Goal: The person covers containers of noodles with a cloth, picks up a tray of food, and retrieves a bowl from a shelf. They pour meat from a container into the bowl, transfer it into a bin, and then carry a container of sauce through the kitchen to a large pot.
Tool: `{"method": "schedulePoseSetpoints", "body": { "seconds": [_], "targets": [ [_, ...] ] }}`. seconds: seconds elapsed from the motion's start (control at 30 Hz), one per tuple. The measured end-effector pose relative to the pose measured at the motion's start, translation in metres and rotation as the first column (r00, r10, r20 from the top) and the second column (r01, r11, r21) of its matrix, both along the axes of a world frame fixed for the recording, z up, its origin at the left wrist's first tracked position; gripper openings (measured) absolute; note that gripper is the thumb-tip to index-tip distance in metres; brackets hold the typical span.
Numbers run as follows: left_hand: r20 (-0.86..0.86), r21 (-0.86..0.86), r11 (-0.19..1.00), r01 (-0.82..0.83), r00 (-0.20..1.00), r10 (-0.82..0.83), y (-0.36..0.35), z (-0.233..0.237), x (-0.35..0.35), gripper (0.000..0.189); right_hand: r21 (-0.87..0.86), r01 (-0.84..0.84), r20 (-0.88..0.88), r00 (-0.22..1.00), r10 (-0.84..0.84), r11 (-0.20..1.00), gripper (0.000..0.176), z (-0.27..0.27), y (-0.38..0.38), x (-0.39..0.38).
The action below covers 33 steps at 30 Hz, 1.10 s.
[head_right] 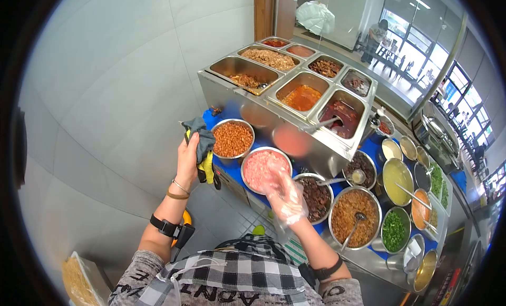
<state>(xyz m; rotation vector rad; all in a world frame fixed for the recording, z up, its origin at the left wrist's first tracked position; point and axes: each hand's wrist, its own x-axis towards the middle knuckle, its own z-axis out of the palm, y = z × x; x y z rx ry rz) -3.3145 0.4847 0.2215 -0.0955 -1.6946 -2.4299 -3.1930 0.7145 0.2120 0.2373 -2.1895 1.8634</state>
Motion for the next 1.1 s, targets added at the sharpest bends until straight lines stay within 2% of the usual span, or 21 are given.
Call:
{"method": "schedulePoseSetpoints", "body": {
  "seconds": [0.03, 0.07, 0.1, 0.13, 0.23, 0.27, 0.3, 0.37, 0.4, 0.47, 0.5, 0.57, 0.6, 0.63, 0.7, 0.77, 0.83, 0.93, 1.0, 1.1],
  "targets": [
    [0.006, -0.018, 1.0, -0.022, 1.0, 0.022, -0.005, -0.001, -0.017, 0.021, 0.131, 0.031, -0.058, 0.998, -0.024, 0.991, 0.052, 0.008, -0.005, -0.026],
    [0.01, -0.027, 0.999, -0.023, 1.0, 0.023, -0.011, -0.003, -0.031, 0.021, 0.122, 0.006, 0.011, 1.0, -0.007, 0.993, 0.056, 0.015, -0.013, -0.049],
    [-0.018, -0.148, 0.986, -0.076, 0.997, 0.074, -0.016, -0.003, -0.048, 0.019, 0.112, -0.017, 0.076, 0.997, 0.008, 0.994, 0.061, 0.023, -0.023, -0.074],
    [-0.053, -0.264, 0.956, -0.126, 0.992, 0.116, -0.02, -0.002, -0.063, 0.018, 0.19, -0.004, 0.074, 0.997, -0.01, 0.982, 0.063, 0.038, -0.033, -0.095],
    [-0.057, -0.317, 0.932, -0.176, 0.984, 0.167, -0.032, 0.001, -0.104, 0.018, 0.372, 0.032, 0.073, 0.995, -0.064, 0.928, 0.074, 0.077, -0.059, -0.155],
    [-0.063, -0.408, 0.888, -0.212, 0.977, 0.204, -0.039, 0.0, -0.121, 0.021, 0.445, 0.091, -0.006, 0.995, -0.098, 0.891, 0.076, 0.066, -0.066, -0.183],
    [-0.157, -0.531, 0.802, -0.273, 0.962, 0.224, -0.042, 0.003, -0.135, 0.026, 0.55, 0.14, -0.04, 0.989, -0.141, 0.823, 0.076, 0.068, -0.073, -0.203],
    [-0.255, -0.636, 0.688, -0.35, 0.937, 0.24, -0.046, 0.004, -0.169, 0.029, 0.591, 0.045, 0.089, 0.989, -0.121, 0.805, 0.055, 0.073, -0.08, -0.231],
    [-0.253, -0.638, 0.692, -0.339, 0.94, 0.228, -0.048, 0.004, -0.188, 0.029, 0.59, 0.054, 0.092, 0.987, -0.134, 0.805, 0.055, 0.073, -0.083, -0.243],
    [-0.344, -0.717, 0.559, -0.416, 0.909, 0.234, -0.052, 0.001, -0.226, 0.031, 0.754, 0.11, 0.009, 0.984, -0.178, 0.647, 0.032, 0.07, -0.085, -0.262],
    [-0.336, -0.72, 0.566, -0.4, 0.916, 0.219, -0.053, 0.001, -0.242, 0.031, 0.728, 0.209, -0.112, 0.976, -0.188, 0.653, 0.025, 0.064, -0.082, -0.271],
    [-0.357, -0.784, 0.453, -0.423, 0.906, 0.228, -0.049, 0.005, -0.273, 0.033, 0.713, 0.341, -0.246, 0.94, -0.237, 0.613, 0.025, 0.077, -0.069, -0.281],
    [-0.317, -0.816, 0.427, -0.389, 0.919, 0.233, -0.044, 0.01, -0.282, 0.034, 0.685, 0.381, -0.253, 0.924, -0.287, 0.621, 0.026, 0.088, -0.062, -0.285],
    [-0.345, -0.845, 0.347, -0.406, 0.911, 0.228, -0.04, 0.007, -0.294, 0.033, 0.656, 0.419, -0.257, 0.906, -0.336, 0.627, 0.026, 0.1, -0.054, -0.292],
    [-0.33, -0.897, 0.239, -0.372, 0.923, 0.196, -0.025, 0.009, -0.301, 0.032, 0.688, 0.388, -0.075, 0.878, -0.472, 0.613, 0.026, 0.121, -0.034, -0.307],
    [-0.44, -0.875, 0.158, -0.458, 0.887, 0.14, -0.012, 0.011, -0.292, 0.029, 0.686, 0.434, -0.133, 0.863, -0.487, 0.583, 0.025, 0.127, -0.014, -0.319],
    [-0.461, -0.87, 0.159, -0.467, 0.884, 0.075, -0.001, 0.013, -0.28, 0.027, 0.541, 0.444, 0.047, 0.832, -0.553, 0.714, 0.023, 0.13, -0.005, -0.322],
    [-0.442, -0.888, 0.174, -0.426, 0.894, -0.069, 0.018, 0.014, -0.253, 0.024, 0.609, 0.439, -0.007, 0.836, -0.549, 0.661, 0.022, 0.134, 0.002, -0.319],
    [-0.416, -0.904, 0.192, -0.382, 0.89, -0.189, 0.033, 0.016, -0.233, 0.024, 0.619, 0.401, 0.077, 0.825, -0.56, 0.675, 0.026, 0.14, -0.001, -0.313],
    [-0.387, -0.92, 0.204, -0.334, 0.857, -0.342, 0.061, 0.023, -0.205, 0.023, 0.62, 0.386, 0.105, 0.822, -0.56, 0.683, 0.027, 0.14, 0.0, -0.309]
  ]
}}
